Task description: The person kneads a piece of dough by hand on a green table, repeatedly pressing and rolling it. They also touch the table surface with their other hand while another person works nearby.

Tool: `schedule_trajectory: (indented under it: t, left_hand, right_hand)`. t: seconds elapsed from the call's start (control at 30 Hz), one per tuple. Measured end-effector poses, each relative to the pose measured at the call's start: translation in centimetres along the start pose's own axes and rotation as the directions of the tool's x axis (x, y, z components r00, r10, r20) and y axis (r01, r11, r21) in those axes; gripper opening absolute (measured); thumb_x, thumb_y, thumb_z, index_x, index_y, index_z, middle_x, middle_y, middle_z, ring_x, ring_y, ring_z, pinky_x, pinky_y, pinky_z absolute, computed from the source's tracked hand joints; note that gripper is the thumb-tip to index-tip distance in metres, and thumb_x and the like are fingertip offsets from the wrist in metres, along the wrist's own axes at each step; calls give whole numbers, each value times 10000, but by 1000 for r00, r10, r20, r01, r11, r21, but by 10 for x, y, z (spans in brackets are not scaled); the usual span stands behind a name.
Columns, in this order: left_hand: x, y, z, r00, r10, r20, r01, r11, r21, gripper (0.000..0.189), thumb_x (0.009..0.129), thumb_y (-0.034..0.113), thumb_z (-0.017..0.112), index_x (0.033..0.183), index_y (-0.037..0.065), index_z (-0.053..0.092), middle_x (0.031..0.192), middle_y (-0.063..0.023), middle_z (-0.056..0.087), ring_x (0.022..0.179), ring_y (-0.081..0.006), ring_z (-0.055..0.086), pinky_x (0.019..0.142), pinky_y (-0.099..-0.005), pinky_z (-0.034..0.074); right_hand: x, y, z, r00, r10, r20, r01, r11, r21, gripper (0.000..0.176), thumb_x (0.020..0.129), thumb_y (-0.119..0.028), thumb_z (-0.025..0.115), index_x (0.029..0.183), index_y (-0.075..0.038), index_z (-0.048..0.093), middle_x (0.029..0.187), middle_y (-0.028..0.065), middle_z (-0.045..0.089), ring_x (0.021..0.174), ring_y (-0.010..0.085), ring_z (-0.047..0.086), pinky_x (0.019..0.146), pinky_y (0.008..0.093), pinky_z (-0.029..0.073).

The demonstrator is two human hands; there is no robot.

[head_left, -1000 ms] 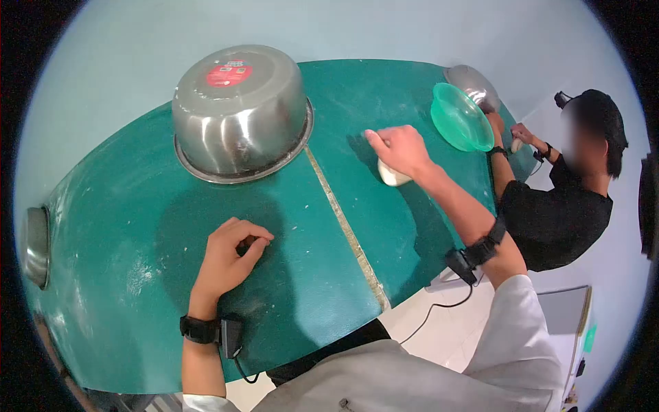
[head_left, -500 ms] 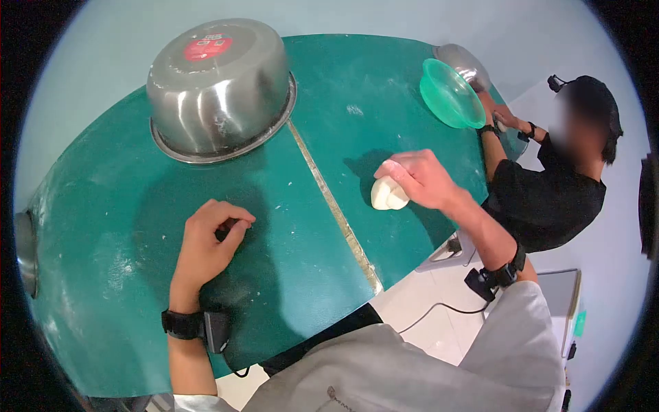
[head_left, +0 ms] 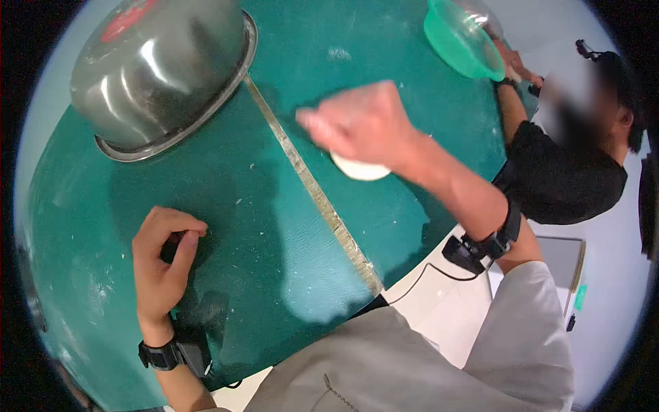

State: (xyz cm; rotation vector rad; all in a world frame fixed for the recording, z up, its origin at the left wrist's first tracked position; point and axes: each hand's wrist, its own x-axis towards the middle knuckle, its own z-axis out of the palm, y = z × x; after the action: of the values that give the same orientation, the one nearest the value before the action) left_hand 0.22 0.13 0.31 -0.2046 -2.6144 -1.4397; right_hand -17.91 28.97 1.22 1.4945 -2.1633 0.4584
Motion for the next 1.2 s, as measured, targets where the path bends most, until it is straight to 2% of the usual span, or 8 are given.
schedule_trajectory:
  t: [0.17,0.53,0.63,0.8,0.93,1.03,1.1,1.2]
  left_hand:
    - [-1,-5,-3,999,-30,27,30,1000,3,95,869,6,619,939,24,681,880,-83,665,814,-213,584,739,-310,447]
    - [0,-4,-5,999,16,50,-18,999,39,87,898,12,617,957,13,682,905,-85,664,840,-205,596,757,-310,453]
    - [-1,0,-4,998,-20,52,18,999,46,84,909,8,622,966,15,684,904,-77,664,846,-183,603,752,-292,458]
    - [-3,-2,0,1000,-29,4,29,998,-59,112,911,-19,624,980,26,700,888,-55,657,821,-130,594,717,-264,453]
    - [-3,1,-2,1000,-19,21,19,1000,6,112,904,-13,640,976,34,711,883,-44,667,806,-135,599,712,-267,464]
    - [-2,1,0,1000,-23,-1,23,1000,-10,107,895,-12,652,964,39,716,871,-43,681,789,-152,601,706,-277,478]
    - [-1,4,0,1000,-18,-6,18,1000,-11,106,883,-13,662,953,41,720,860,-56,691,780,-177,603,698,-299,489]
    - [0,5,1,1000,2,-24,-2,1000,-11,110,874,-16,662,947,43,719,855,-61,693,777,-192,603,696,-310,492]
  right_hand:
    - [4,30,20,947,295,-131,-280,952,120,369,965,-294,681,686,-53,685,582,62,638,489,212,626,457,335,487]
    - [1,44,26,953,178,-244,-222,961,-167,331,984,-318,631,737,-115,716,605,41,633,490,225,593,454,332,461]
    - [-6,35,23,939,277,-201,-313,933,-179,362,1014,-341,574,785,-106,727,651,38,673,541,236,627,510,349,498]
    - [-21,18,3,812,580,-72,-542,794,275,493,1077,-369,413,953,-45,763,773,67,748,693,210,702,691,348,546]
    - [-22,12,-23,747,633,203,-657,655,374,532,1093,-375,379,1038,-2,755,870,74,767,834,169,696,817,321,533]
    - [-29,10,-36,843,519,140,-517,712,475,538,1097,-375,373,1040,-3,757,870,78,770,846,172,697,857,321,537]
    - [-29,18,-66,790,519,325,-611,634,473,535,1101,-377,361,1088,-2,743,996,76,771,946,170,692,911,320,529]
    - [-14,17,-79,464,690,556,-885,396,246,459,1073,-373,421,1132,-37,728,1090,54,727,980,186,663,845,372,519]
